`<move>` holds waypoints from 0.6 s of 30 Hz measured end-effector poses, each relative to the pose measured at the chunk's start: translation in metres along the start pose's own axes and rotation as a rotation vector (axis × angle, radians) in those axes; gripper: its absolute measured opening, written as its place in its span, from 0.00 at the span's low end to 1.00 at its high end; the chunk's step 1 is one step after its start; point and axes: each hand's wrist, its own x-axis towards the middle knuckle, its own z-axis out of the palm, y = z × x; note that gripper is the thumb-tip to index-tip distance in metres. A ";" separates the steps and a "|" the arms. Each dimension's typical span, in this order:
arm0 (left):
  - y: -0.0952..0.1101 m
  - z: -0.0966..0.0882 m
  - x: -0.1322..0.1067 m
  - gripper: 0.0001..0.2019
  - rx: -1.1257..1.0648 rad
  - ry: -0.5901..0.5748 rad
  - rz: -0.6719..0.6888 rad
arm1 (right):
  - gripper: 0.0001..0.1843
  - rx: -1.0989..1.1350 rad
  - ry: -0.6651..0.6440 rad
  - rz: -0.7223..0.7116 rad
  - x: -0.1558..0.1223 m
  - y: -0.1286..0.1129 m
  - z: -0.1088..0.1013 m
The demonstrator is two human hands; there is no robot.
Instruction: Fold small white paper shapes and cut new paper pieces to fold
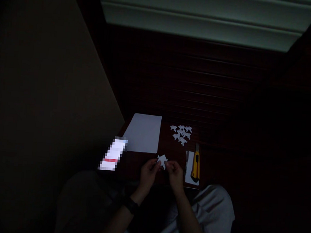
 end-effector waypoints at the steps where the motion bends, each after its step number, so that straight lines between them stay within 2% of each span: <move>1: 0.000 0.001 0.000 0.15 -0.012 0.002 -0.008 | 0.17 0.002 0.006 -0.003 0.000 0.000 0.000; 8: -0.006 0.002 0.002 0.16 -0.051 -0.009 -0.021 | 0.18 0.050 0.122 0.030 -0.003 -0.007 0.005; 15: -0.005 0.002 0.005 0.17 -0.024 -0.011 -0.077 | 0.16 -0.007 0.122 0.010 -0.005 -0.004 0.005; 18: -0.002 0.002 0.004 0.16 -0.066 -0.024 -0.107 | 0.16 0.034 0.114 0.020 -0.004 -0.002 0.005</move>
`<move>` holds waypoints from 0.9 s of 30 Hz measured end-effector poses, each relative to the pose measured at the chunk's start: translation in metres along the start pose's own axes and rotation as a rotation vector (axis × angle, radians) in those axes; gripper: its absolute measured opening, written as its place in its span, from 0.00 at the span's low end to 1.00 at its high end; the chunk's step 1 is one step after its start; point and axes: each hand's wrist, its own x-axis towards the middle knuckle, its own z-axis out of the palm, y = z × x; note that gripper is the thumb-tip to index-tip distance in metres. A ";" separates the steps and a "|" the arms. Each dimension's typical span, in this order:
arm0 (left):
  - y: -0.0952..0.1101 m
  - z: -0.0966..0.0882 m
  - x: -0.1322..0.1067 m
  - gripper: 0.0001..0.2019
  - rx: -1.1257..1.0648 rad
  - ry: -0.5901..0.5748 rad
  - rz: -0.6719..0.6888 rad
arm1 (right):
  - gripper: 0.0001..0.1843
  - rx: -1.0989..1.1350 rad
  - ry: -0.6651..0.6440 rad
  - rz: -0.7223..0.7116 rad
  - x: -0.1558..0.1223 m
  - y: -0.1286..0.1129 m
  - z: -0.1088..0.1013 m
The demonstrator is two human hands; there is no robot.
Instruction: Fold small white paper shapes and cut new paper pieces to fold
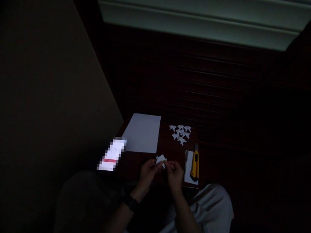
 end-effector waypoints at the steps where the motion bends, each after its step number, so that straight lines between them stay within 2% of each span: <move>1: 0.001 0.000 -0.001 0.16 -0.023 -0.004 -0.008 | 0.17 0.024 -0.021 0.011 0.000 0.000 -0.001; 5: 0.003 -0.001 -0.003 0.14 -0.131 -0.016 -0.035 | 0.18 0.114 -0.089 0.041 0.003 0.003 -0.005; 9: 0.003 -0.003 -0.002 0.13 -0.160 -0.038 -0.057 | 0.16 0.168 -0.101 0.047 0.005 0.007 -0.006; 14: 0.000 -0.005 -0.002 0.14 -0.169 -0.041 -0.062 | 0.13 0.128 -0.110 0.036 0.004 0.005 -0.005; 21: -0.003 -0.009 -0.002 0.15 -0.066 -0.056 -0.008 | 0.12 0.015 -0.029 -0.015 0.004 0.006 -0.005; 27: -0.002 -0.008 -0.002 0.15 -0.080 -0.059 -0.031 | 0.12 -0.034 0.024 -0.052 0.000 0.003 -0.001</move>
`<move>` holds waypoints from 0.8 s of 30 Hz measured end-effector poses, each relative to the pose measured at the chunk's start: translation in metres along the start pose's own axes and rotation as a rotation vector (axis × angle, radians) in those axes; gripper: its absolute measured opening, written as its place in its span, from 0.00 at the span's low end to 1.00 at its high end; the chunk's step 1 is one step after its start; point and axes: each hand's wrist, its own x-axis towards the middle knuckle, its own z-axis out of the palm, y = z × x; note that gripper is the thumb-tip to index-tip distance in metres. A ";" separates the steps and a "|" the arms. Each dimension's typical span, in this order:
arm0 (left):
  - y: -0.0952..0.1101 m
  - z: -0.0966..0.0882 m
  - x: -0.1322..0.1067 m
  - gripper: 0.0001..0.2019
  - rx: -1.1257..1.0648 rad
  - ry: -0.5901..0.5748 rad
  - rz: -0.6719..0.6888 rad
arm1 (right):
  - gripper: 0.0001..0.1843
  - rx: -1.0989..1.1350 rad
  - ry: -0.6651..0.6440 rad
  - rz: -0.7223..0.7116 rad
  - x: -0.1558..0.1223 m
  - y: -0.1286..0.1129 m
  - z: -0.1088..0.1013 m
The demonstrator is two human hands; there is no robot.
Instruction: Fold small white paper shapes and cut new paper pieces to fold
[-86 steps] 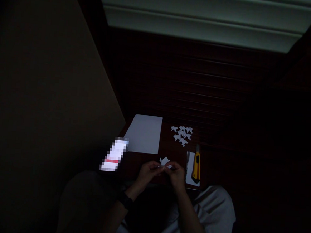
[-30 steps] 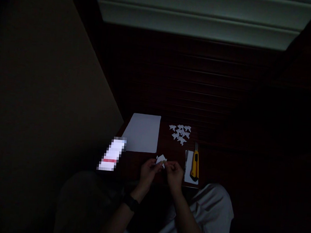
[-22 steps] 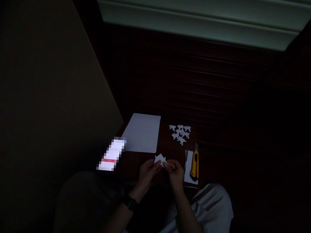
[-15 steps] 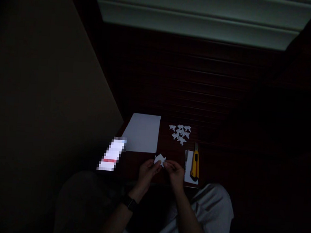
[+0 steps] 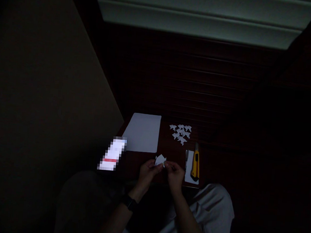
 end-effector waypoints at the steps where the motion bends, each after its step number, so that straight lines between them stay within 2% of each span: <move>1: 0.000 0.000 0.000 0.15 -0.004 -0.003 0.000 | 0.12 -0.005 0.011 -0.002 -0.001 -0.001 0.001; 8: 0.001 0.002 -0.001 0.15 -0.016 -0.012 0.004 | 0.11 -0.044 0.062 -0.001 -0.003 -0.001 0.002; 15: -0.001 0.003 0.000 0.13 -0.006 -0.012 -0.001 | 0.11 -0.051 0.059 0.015 -0.002 0.004 0.002; 19: 0.000 0.005 0.000 0.13 -0.036 0.021 -0.012 | 0.12 0.040 -0.011 0.031 -0.001 0.004 0.000; 24: 0.003 0.006 -0.001 0.14 -0.081 0.040 -0.022 | 0.20 0.126 -0.085 0.004 0.001 0.000 -0.002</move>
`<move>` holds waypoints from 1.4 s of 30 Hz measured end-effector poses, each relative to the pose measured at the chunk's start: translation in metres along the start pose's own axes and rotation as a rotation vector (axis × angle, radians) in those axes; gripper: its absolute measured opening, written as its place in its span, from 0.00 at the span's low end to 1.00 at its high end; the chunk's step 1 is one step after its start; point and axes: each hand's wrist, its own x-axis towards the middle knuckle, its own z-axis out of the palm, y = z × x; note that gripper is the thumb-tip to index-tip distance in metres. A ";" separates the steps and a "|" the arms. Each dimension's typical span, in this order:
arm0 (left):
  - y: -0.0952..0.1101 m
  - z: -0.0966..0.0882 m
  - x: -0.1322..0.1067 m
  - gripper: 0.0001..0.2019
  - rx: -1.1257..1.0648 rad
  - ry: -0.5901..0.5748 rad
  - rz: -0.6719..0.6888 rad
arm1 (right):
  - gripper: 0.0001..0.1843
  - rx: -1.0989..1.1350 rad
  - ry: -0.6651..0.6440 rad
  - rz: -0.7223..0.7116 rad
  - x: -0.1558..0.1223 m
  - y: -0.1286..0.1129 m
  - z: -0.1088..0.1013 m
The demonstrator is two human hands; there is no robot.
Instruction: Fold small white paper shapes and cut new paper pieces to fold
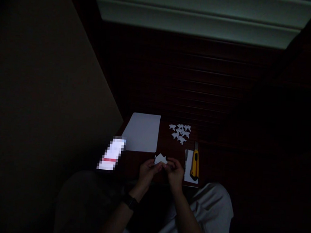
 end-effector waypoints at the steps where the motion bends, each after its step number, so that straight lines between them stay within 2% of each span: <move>1: 0.000 0.000 0.000 0.14 -0.010 0.001 -0.002 | 0.21 0.005 -0.001 0.001 0.000 -0.001 0.000; 7: 0.003 0.001 0.000 0.16 -0.012 0.025 -0.025 | 0.19 -0.012 0.053 0.022 0.001 -0.001 0.002; 16: 0.006 0.001 -0.002 0.16 0.008 -0.007 -0.055 | 0.16 0.025 0.116 0.062 0.004 0.003 0.001; 26: 0.004 -0.002 0.000 0.16 0.010 -0.072 -0.070 | 0.16 -0.025 0.130 -0.001 0.006 0.002 0.000; 35: 0.005 0.004 0.000 0.18 -0.065 0.013 -0.158 | 0.16 0.080 0.104 0.040 0.005 0.002 0.000; 42: 0.004 0.005 0.000 0.18 -0.071 0.025 -0.160 | 0.17 0.140 0.118 0.066 0.004 -0.001 0.001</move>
